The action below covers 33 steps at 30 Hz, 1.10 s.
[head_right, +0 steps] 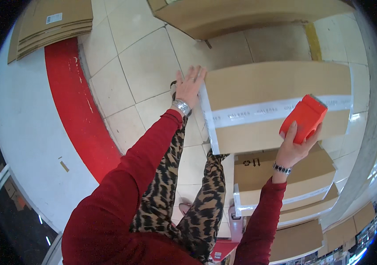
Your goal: The person repeatedly closes and seals cardboard boxes filled with smaller product boxes using a handheld tape dispenser. They apply tape across the top seams and sides of each box, then move to the next box in a warehouse setting.
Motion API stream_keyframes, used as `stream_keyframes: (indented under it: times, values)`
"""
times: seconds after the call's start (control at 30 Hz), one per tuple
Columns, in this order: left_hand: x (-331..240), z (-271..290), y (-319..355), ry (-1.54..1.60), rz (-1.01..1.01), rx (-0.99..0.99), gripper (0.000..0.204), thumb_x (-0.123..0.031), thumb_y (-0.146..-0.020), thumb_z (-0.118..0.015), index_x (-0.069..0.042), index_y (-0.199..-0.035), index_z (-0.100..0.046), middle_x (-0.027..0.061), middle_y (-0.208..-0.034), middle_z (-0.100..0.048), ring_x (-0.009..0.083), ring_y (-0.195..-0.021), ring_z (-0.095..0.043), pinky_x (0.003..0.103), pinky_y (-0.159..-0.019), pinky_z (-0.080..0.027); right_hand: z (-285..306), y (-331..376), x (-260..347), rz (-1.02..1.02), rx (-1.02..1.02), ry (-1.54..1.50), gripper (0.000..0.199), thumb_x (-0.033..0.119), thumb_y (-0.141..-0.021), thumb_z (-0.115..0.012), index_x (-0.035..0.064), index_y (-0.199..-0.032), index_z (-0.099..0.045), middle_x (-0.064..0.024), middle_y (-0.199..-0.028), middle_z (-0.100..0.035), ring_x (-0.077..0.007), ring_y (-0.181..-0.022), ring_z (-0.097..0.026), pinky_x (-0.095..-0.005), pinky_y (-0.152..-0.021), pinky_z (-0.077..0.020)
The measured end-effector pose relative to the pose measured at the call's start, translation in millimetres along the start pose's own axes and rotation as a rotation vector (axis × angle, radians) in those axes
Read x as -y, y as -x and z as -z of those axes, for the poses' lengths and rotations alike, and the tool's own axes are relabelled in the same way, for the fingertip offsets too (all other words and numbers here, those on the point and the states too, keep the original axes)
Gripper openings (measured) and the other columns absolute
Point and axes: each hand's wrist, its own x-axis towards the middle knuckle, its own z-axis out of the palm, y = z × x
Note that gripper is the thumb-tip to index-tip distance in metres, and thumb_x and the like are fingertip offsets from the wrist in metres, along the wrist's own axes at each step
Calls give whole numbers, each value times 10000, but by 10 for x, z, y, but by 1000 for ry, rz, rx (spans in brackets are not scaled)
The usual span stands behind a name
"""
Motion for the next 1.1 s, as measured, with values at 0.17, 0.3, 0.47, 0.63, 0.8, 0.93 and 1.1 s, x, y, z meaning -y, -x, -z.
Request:
stream_keyframes:
  times: [0.17, 0.3, 0.47, 0.63, 0.8, 0.93, 1.1]
  values:
    - [-73, 50, -108, 506, 203, 332, 614, -1, -756, -471, -35, -1338, -280, 251, -1070, -524, 380, -924, -552, 404, -734, -496, -775, -502, 66, -8, 164, 567, 899, 333, -767, -642, 111, -1424, -70, -237, -1168, -533, -386, -992, -564, -444, -842, -451]
    - [-567, -130, 251, 826, 324, -279, 725, 60, -715, -437, -11, -1383, -163, 298, -1072, -504, 426, -882, -556, 442, -759, -481, -1217, -684, 446, -116, 157, 952, 937, 363, -748, -594, 155, -1423, 22, -213, -1014, -618, -372, -879, -609, -451, -788, -467]
    - [-352, 193, 177, 1118, 404, 243, 757, 44, -678, -456, -6, -1380, -177, 294, -1042, -554, 413, -914, -571, 433, -791, -474, -1639, -1212, 609, -53, 298, 1139, 913, 363, -743, -586, 159, -1426, -15, -186, -948, -643, -344, -896, -615, -461, -742, -472]
    - [279, -579, -24, 1064, 546, 542, 527, -81, -744, -471, -9, -1263, -416, 251, -1049, -578, 396, -965, -564, 427, -843, -456, -1480, -1013, 241, 212, 152, 862, 870, 360, -772, -622, 183, -1427, -76, -207, -1204, -504, -362, -993, -569, -450, -814, -484]
    - [863, -1706, -1065, 1457, 817, -77, 526, -473, -880, -423, -14, -1118, -515, 111, -794, -569, 228, -684, -523, 365, -621, -407, -1736, -738, 564, 266, -34, 844, 774, 370, -838, -558, 161, -1427, -101, -189, -1433, -225, -360, -1227, -390, -443, -952, -421]
    - [909, -1564, -2055, 2168, 1232, -38, 689, -695, -835, -312, -62, -999, -532, -7, -774, -401, 89, -628, -320, 281, -545, -295, -1542, -902, 313, 628, -43, 749, 935, 288, -750, -703, 62, -1415, -85, -197, -1447, -164, -375, -1292, -260, -447, -1065, -250]
    - [810, -1365, -2620, 2349, 1259, -169, 838, -721, -826, -226, 1, -1087, -565, 141, -972, -538, 215, -918, -474, 323, -782, -373, -917, -733, -380, 693, -65, 976, 937, 322, -753, -694, 67, -1416, -83, -200, -1448, -157, -373, -1296, -255, -447, -1057, -267]
